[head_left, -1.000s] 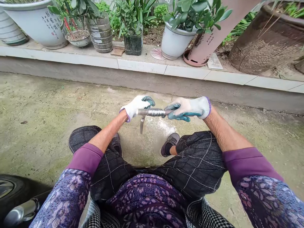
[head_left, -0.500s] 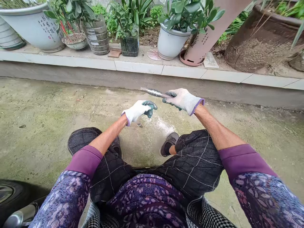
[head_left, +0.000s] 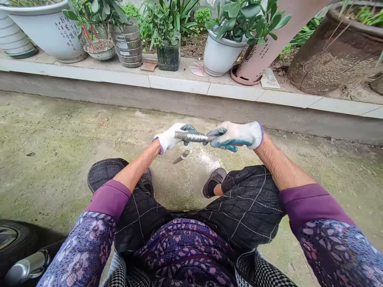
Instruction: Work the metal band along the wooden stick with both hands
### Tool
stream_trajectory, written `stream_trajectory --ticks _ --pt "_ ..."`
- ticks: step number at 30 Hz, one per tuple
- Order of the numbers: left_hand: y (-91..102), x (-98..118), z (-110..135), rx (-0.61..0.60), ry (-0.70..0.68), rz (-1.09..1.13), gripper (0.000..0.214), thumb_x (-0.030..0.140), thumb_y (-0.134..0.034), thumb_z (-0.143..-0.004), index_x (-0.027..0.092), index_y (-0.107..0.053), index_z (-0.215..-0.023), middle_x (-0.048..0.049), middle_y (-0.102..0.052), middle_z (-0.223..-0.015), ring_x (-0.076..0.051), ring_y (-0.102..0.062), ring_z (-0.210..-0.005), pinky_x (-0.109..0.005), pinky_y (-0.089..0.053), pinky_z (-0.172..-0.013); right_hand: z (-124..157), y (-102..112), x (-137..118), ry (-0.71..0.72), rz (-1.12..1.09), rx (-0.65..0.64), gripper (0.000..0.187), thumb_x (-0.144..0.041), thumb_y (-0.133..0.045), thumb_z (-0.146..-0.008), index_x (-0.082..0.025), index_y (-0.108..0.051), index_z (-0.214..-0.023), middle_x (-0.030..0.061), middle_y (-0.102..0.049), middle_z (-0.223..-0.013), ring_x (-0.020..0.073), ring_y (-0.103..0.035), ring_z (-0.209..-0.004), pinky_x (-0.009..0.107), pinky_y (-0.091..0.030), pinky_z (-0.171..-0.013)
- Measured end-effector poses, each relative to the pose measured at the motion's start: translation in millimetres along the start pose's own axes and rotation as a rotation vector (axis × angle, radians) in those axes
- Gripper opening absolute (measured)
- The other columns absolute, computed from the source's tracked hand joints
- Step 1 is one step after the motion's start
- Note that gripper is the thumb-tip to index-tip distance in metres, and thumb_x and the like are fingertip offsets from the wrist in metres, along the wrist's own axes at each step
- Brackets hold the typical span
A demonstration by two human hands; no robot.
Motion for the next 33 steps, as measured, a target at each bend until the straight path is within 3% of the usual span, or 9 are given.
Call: stream_trajectory --ticks 3,8,12,15,20,24,26,28,33 --pt "2.0 4.6 4.5 0.027 0.040 -0.179 0.016 0.006 -0.054 -0.073 0.012 -0.068 -0.074 0.0025 -0.059 -0.059 -0.007 -0.050 -0.052 -0.019 -0.040 -0.052 -9.4 -3.9 13.1 -0.108 0.247 -0.052 0.024 -0.037 -0.073 -0.075 -0.017 -0.073 -0.088 -0.0003 -0.053 -0.057 0.0098 -0.043 -0.043 0.022 -0.032 -0.035" --pt "-12.5 6.4 13.2 0.061 0.233 -0.289 0.012 0.011 -0.055 -0.077 0.014 -0.067 -0.078 0.0032 -0.055 -0.053 -0.008 -0.048 -0.043 -0.019 -0.036 -0.043 -30.6 10.5 22.0 -0.183 0.731 0.293 0.010 -0.022 -0.072 -0.070 -0.015 -0.073 -0.076 0.0009 -0.051 -0.049 0.0120 -0.041 -0.042 0.027 -0.026 -0.042" --pt "-14.5 3.9 8.3 0.080 0.165 -0.054 0.020 0.009 -0.051 -0.082 0.012 -0.068 -0.092 0.0005 -0.060 -0.057 -0.009 -0.053 -0.046 -0.021 -0.044 -0.048 -27.2 21.0 13.9 -0.136 0.652 0.506 0.023 -0.031 -0.067 -0.077 -0.017 -0.073 -0.094 0.0019 -0.054 -0.056 0.0116 -0.042 -0.044 0.026 -0.029 -0.041" --pt "-9.5 -0.4 3.3 0.043 0.066 0.104 0.021 0.009 -0.049 -0.083 0.010 -0.067 -0.093 -0.0022 -0.064 -0.062 -0.010 -0.058 -0.050 -0.023 -0.048 -0.053 -16.6 20.4 5.4 -0.097 0.366 0.600 0.025 -0.034 -0.066 -0.079 -0.018 -0.071 -0.097 -0.0001 -0.051 -0.056 0.0104 -0.043 -0.043 0.023 -0.034 -0.037" --pt "-8.4 -10.1 -1.8 0.021 0.083 0.080 0.020 0.007 -0.049 -0.080 0.011 -0.068 -0.085 -0.0010 -0.063 -0.061 -0.010 -0.059 -0.053 -0.023 -0.048 -0.056 -1.1 13.6 -4.2 0.078 -0.112 0.396 0.032 -0.038 -0.072 -0.076 -0.017 -0.069 -0.101 -0.0033 -0.049 -0.055 0.0078 -0.040 -0.042 0.021 -0.036 -0.032" --pt "-1.8 -4.7 -2.3 0.078 0.053 -0.041 0.013 0.009 -0.056 -0.076 0.013 -0.068 -0.077 0.0017 -0.059 -0.060 -0.008 -0.053 -0.054 -0.019 -0.042 -0.053 1.6 3.5 2.0 -0.003 0.037 -0.014 0.034 -0.039 -0.075 -0.072 -0.016 -0.070 -0.096 -0.0034 -0.053 -0.056 0.0074 -0.043 -0.040 0.020 -0.034 -0.033" --pt "2.5 -1.8 0.0 0.086 0.076 -0.072 0.013 0.013 -0.057 -0.076 0.014 -0.069 -0.080 0.0018 -0.058 -0.060 -0.008 -0.051 -0.053 -0.019 -0.041 -0.050 -2.5 0.5 8.3 -0.075 0.206 -0.080 0.026 -0.038 -0.073 -0.073 -0.018 -0.071 -0.088 -0.0029 -0.052 -0.057 0.0085 -0.044 -0.043 0.021 -0.034 -0.035" --pt "3.9 -1.8 3.5 0.094 0.133 -0.113 0.014 0.018 -0.058 -0.076 0.015 -0.070 -0.083 0.0022 -0.056 -0.058 -0.009 -0.050 -0.049 -0.019 -0.039 -0.045 -10.1 2.7 14.4 -0.160 0.412 -0.011 0.018 -0.035 -0.069 -0.075 -0.019 -0.071 -0.084 -0.0029 -0.051 -0.054 0.0100 -0.044 -0.044 0.023 -0.033 -0.038" --pt "-7.4 -4.6 10.2 0.031 0.250 -0.099 0.016 0.024 -0.061 -0.077 0.018 -0.069 -0.090 0.0001 -0.062 -0.064 -0.011 -0.056 -0.050 -0.019 -0.039 -0.042 -25.0 24.1 18.4 -0.221 0.842 0.416 0.019 -0.035 -0.066 -0.077 -0.021 -0.073 -0.088 -0.0001 -0.056 -0.059 0.0131 -0.048 -0.051 0.027 -0.032 -0.048"
Point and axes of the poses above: each hand's wrist, its own z-axis away from the middle knuckle, its own y-axis out of the back of the hand, x = y × z, the point moved 2 cm from there along -z, towards the middle knuckle
